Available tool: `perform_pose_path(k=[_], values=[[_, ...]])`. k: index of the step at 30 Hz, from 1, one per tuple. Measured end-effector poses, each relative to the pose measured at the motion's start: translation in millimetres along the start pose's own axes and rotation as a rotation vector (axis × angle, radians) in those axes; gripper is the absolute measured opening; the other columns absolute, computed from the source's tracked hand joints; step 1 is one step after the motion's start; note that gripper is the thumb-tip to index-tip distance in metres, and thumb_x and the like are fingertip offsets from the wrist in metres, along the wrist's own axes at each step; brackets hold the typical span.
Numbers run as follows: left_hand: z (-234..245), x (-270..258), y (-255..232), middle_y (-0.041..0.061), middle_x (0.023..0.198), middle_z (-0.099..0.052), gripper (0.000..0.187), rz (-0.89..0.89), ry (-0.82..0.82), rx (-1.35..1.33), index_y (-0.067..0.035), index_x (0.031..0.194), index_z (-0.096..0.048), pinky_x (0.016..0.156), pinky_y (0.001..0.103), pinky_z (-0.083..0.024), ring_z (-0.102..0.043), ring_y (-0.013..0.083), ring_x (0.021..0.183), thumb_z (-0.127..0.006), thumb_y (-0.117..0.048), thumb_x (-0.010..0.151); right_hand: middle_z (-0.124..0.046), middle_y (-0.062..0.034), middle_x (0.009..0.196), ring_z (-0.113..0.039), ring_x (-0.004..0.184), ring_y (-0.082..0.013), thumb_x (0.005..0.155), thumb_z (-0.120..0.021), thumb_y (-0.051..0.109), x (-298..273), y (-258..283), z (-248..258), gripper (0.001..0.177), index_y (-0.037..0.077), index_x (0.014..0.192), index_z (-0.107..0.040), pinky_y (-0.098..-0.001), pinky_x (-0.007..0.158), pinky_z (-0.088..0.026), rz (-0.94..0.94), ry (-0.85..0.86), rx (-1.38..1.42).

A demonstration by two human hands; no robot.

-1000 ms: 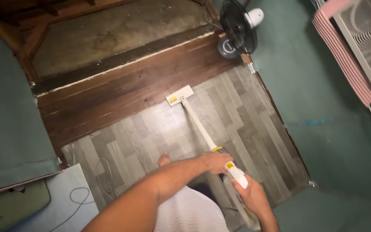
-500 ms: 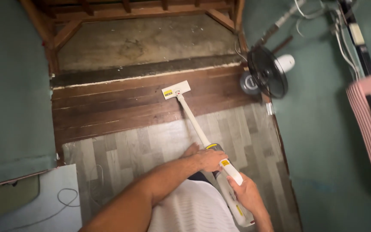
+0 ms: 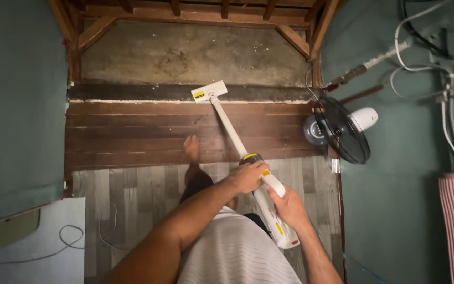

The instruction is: Mop the floor using a handheld mop.

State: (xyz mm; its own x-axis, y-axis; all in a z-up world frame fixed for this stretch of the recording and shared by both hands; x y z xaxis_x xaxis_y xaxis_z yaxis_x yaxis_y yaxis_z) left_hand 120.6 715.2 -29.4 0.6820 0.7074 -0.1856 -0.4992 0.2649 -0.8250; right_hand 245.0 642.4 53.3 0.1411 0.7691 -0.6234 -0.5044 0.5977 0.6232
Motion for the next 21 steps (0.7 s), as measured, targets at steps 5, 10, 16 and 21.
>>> perform_pose_path(k=[5,10,16,21], values=[[55,57,54,0.013,0.141,-0.057,0.052,0.026,-0.006,-0.004,-0.009,0.137,-0.054,0.097,0.051,-0.051,-0.064,0.0393,0.117,-0.066,-0.014,0.087,-0.061,-0.0075,0.057,-0.057,0.046,-0.0179,0.093,-0.062,0.047,75,58,-1,0.049,-0.001,0.100,-0.068,-0.0370,0.047,-0.048,-0.056,0.032,-0.014],[126,113,109,0.012,0.138,-0.058,0.053,0.031,-0.011,0.009,-0.011,0.134,-0.056,0.096,0.050,-0.052,-0.064,0.0392,0.117,-0.071,-0.013,0.083,-0.066,-0.0099,0.064,-0.061,0.053,-0.0207,0.095,-0.063,0.044,153,130,-10,0.045,0.000,0.103,-0.070,-0.0398,0.055,-0.052,0.005,0.036,-0.042],[227,168,174,0.013,0.146,-0.053,0.062,0.127,0.068,0.135,-0.015,0.139,-0.053,0.102,0.048,-0.052,-0.062,0.0394,0.123,-0.077,-0.022,0.082,-0.075,-0.0237,0.084,-0.074,0.083,-0.0390,0.093,-0.068,0.046,245,232,-23,0.044,0.007,0.114,-0.072,-0.0482,0.075,-0.055,-0.004,0.052,-0.230],[285,204,211,0.011,0.157,-0.043,0.063,0.335,0.072,0.258,-0.023,0.147,-0.046,0.104,0.050,-0.048,-0.056,0.0405,0.129,-0.070,-0.027,0.089,-0.074,-0.0225,0.087,-0.072,0.085,-0.0423,0.092,-0.067,0.045,315,277,-34,0.045,0.006,0.115,-0.069,-0.0499,0.073,-0.054,0.169,-0.005,-0.130]])
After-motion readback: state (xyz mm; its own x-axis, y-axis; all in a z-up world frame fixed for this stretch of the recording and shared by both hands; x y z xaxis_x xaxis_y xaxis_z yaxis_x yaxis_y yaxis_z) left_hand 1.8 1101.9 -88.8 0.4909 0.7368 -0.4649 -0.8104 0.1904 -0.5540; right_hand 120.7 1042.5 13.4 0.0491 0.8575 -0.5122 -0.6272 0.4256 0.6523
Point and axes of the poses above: each hand's wrist, its own x-axis towards the middle knuckle, its own z-axis out of the back of the hand, y = z × x, the point moved 7 cm from there along x, towards the middle knuckle
